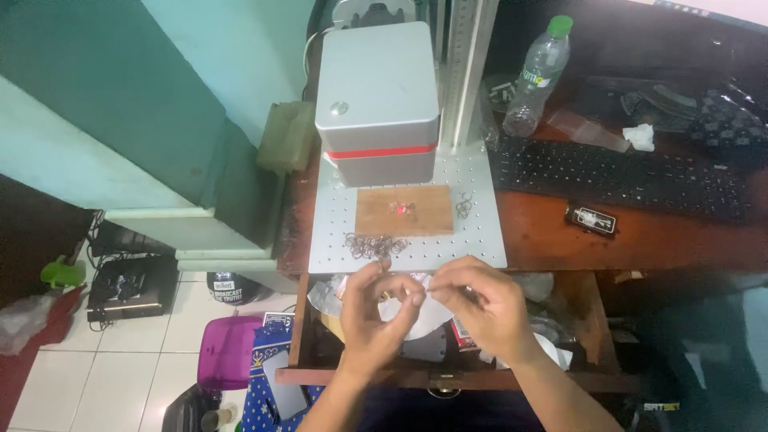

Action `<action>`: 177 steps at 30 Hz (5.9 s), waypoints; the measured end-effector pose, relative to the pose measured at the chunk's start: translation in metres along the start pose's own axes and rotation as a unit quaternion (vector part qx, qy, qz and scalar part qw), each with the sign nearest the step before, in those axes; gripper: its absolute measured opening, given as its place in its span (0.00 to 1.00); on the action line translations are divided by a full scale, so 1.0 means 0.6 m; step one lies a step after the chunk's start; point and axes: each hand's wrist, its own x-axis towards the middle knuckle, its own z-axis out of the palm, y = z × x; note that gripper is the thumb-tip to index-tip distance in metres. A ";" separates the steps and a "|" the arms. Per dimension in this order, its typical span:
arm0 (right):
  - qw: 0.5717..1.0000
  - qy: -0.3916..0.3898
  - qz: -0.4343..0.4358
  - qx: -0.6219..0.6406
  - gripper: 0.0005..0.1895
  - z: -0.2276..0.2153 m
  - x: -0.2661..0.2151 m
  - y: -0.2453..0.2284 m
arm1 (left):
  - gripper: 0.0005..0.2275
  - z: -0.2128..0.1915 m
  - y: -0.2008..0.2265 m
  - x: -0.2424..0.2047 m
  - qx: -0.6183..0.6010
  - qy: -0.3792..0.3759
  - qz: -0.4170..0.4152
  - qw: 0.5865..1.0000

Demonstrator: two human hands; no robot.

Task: Placing small metal rings on a laser marking machine platform and inspecting them.

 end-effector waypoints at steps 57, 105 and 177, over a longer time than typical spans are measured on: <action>0.933 0.096 0.142 -0.316 0.10 -0.097 0.122 0.377 | 0.26 -0.067 -0.236 0.080 0.271 0.000 -0.141 0.952; 0.952 -0.002 0.158 -0.263 0.05 0.053 0.094 0.295 | 0.24 -0.065 -0.303 0.084 0.270 -0.077 -0.236 0.930; 0.947 -0.022 0.216 -0.236 0.05 0.049 0.109 0.270 | 0.19 -0.077 -0.324 0.092 0.259 -0.107 -0.194 0.940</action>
